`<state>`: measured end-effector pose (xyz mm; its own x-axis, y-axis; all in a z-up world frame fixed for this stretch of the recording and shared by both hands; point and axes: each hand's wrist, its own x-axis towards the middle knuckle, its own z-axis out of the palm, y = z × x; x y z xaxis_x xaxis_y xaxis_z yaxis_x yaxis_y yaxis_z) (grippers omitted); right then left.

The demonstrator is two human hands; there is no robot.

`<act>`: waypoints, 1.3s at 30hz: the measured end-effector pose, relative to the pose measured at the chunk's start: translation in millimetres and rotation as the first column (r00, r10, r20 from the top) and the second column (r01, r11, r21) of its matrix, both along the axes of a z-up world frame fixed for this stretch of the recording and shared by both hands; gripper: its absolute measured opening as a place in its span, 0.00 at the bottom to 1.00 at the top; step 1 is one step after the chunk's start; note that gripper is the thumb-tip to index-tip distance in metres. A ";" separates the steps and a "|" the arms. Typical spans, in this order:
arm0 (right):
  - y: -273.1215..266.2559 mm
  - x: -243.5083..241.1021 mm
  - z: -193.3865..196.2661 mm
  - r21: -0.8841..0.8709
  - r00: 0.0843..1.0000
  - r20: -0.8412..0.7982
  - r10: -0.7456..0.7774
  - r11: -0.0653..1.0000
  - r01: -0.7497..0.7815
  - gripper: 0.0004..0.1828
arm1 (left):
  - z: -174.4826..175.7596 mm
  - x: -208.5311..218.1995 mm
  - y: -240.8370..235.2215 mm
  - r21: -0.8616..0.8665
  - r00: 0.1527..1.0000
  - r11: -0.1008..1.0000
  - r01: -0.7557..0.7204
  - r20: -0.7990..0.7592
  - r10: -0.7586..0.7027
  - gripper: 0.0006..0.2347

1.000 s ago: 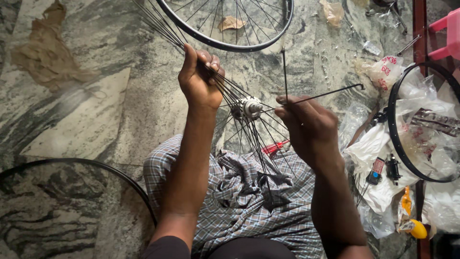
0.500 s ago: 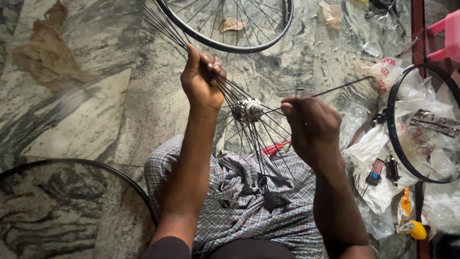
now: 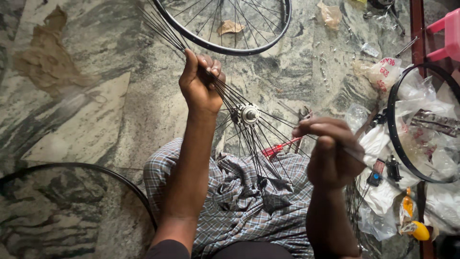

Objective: The person sits on the floor and inserts bicycle spokes into the hub flanges one by one. They hold bundles of spokes, separate them, and thread each spoke through the hub holes, gradually building the spoke pattern on the hub.

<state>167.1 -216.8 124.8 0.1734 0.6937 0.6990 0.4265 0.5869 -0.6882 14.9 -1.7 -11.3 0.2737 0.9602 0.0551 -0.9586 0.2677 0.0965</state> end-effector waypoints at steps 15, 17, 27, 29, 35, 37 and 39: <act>14.7 -0.9 -17.6 -0.066 0.997 0.057 0.057 0.996 -0.053 0.14 | 2.1 -2.4 -0.9 0.017 1.000 0.999 0.030 0.004 -0.030 0.18; 14.6 1.6 -18.2 -0.060 0.993 0.095 0.064 0.997 -0.058 0.14 | 3.4 -2.2 -1.1 0.022 1.000 1.000 0.010 -0.007 -0.010 0.18; 26.8 8.9 -13.4 -0.271 0.727 0.684 0.065 0.948 0.170 0.10 | 7.2 -1.0 -6.0 0.012 0.998 0.999 -0.042 -0.049 0.043 0.18; 19.1 13.9 -2.1 -0.358 0.752 0.650 0.109 0.917 0.176 0.12 | 7.9 -2.1 -5.1 0.032 0.999 0.999 -0.038 -0.035 0.039 0.18; 2.3 12.8 1.1 -0.077 0.971 0.211 -0.110 0.989 0.129 0.08 | 10.9 -6.9 -6.0 0.054 0.999 0.998 -0.014 0.034 0.012 0.19; 2.4 4.3 -12.6 0.098 0.986 -0.087 -0.142 0.984 0.150 0.13 | 12.8 -5.8 -7.4 0.068 0.999 0.997 -0.023 0.035 0.021 0.19; 2.8 0.0 -23.2 0.166 0.989 -0.115 -0.090 0.980 0.109 0.17 | 13.2 -5.8 -10.0 0.086 0.999 0.996 -0.023 0.043 0.019 0.19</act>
<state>167.1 -214.0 101.5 0.3158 0.5405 0.7798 0.4183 0.6584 -0.6257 9.1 -11.7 2.0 0.2490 0.9570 0.1488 -0.9677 0.2397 0.0780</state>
